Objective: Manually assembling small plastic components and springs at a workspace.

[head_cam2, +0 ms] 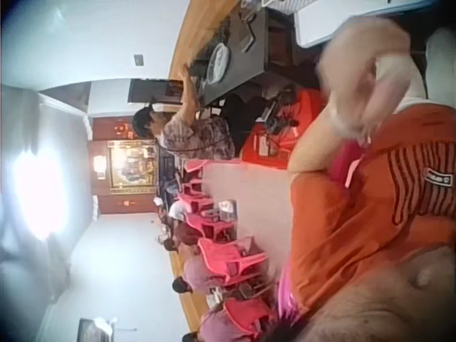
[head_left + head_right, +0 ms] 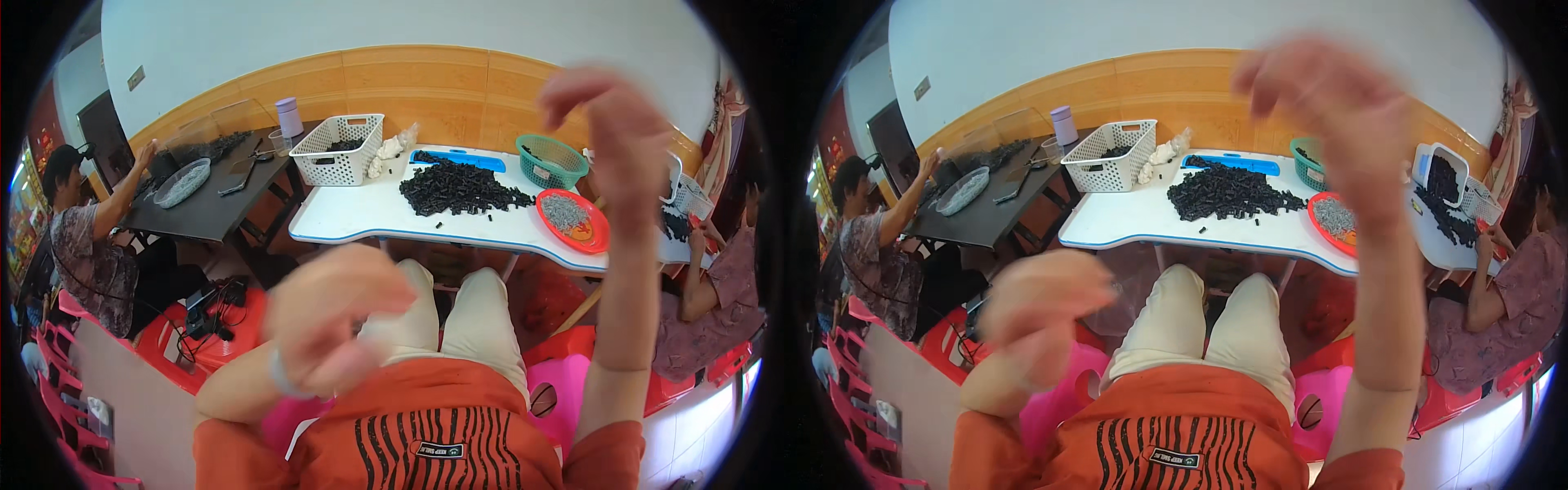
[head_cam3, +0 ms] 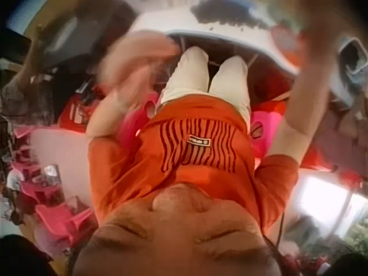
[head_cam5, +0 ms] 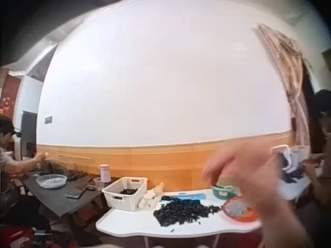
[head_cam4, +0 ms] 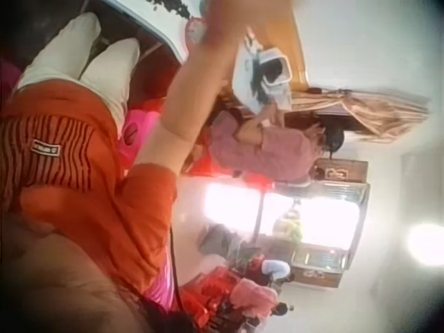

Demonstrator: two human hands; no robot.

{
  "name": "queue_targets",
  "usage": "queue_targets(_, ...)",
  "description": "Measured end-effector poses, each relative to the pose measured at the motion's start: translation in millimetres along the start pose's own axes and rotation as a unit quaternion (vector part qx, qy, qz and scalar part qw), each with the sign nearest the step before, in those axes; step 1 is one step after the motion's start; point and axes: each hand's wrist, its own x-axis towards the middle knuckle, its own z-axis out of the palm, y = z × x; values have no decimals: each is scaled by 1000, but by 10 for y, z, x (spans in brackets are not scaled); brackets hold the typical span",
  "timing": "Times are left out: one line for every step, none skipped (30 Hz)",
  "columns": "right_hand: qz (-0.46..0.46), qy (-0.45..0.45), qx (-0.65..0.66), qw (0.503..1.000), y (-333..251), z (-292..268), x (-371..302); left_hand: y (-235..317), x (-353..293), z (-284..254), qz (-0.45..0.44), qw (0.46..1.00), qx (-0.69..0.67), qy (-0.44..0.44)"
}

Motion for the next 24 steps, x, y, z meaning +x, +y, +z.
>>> queue_targets(155,57,6,986,247,361,-281,-183,-84,126,-99,993,30,-60)
queue_targets(173,-25,-101,979,504,518,-514,-439,-218,286,-189,975,9,-118)
queue_targets(256,-94,-116,955,788,733,-880,-728,-458,412,-207,961,39,-177)
queue_targets(254,-176,-206,928,1065,895,-1337,-987,-699,529,-219,944,63,-238)
queue_targets(282,-319,-204,882,1317,988,-1809,-1158,-891,608,-197,922,119,-310)
queue_targets(230,-409,-244,849,1395,1073,-2230,-1269,-1085,671,-177,892,173,-379)
queue_targets(242,-456,-207,831,1312,1125,-2531,-1363,-1255,732,-183,891,171,-379)
queue_targets(273,-530,-192,779,1208,1161,-2673,-1433,-1393,809,-205,863,184,-424)
queue_targets(274,-532,-190,779,1160,1182,-2746,-1476,-1450,865,-224,832,197,-468)
queue_targets(270,-528,-168,788,1124,1202,-2803,-1524,-1489,898,-234,818,210,-482)
queue_targets(266,-523,-145,796,1106,1219,-2840,-1550,-1532,923,-235,818,209,-482)
queue_targets(278,-514,-145,798,1062,1248,-2828,-1562,-1573,954,-234,789,226,-520)
queue_targets(280,-514,-144,798,1058,1278,-2866,-1572,-1622,982,-233,759,243,-558)
queue_targets(293,-530,-130,785,1086,1329,-2936,-1592,-1704,1018,-233,759,242,-558)
queue_targets(305,-545,-115,772,1113,1386,-2996,-1614,-1815,1047,-238,772,242,-538)
queue_targets(306,-545,-115,772,1128,1424,-3058,-1616,-1875,1064,-239,785,243,-518)
queue_targets(294,-561,-131,763,1138,1461,-3124,-1609,-1944,1071,-239,785,241,-518)
queue_targets(279,-577,-145,753,1139,1483,-3132,-1589,-1995,1066,-231,792,245,-509)
queue_targets(278,-580,-143,753,1147,1490,-3140,-1586,-2040,1063,-223,799,248,-500)
queue_targets(298,-578,-136,747,1165,1497,-3147,-1603,-2080,1069,-227,799,248,-499)
queue_targets(319,-576,-129,741,1167,1518,-3093,-1624,-2104,1074,-234,795,260,-495)
queue_targets(317,-579,-126,740,1185,1512,-3033,-1648,-2129,1080,-242,791,272,-491)
queue_targets(319,-567,-118,750,1227,1471,-2963,-1692,-2148,1076,-246,791,272,-489)
queue_targets(322,-555,-110,759,1250,1419,-2857,-1718,-2090,1075,-283,805,217,-474)
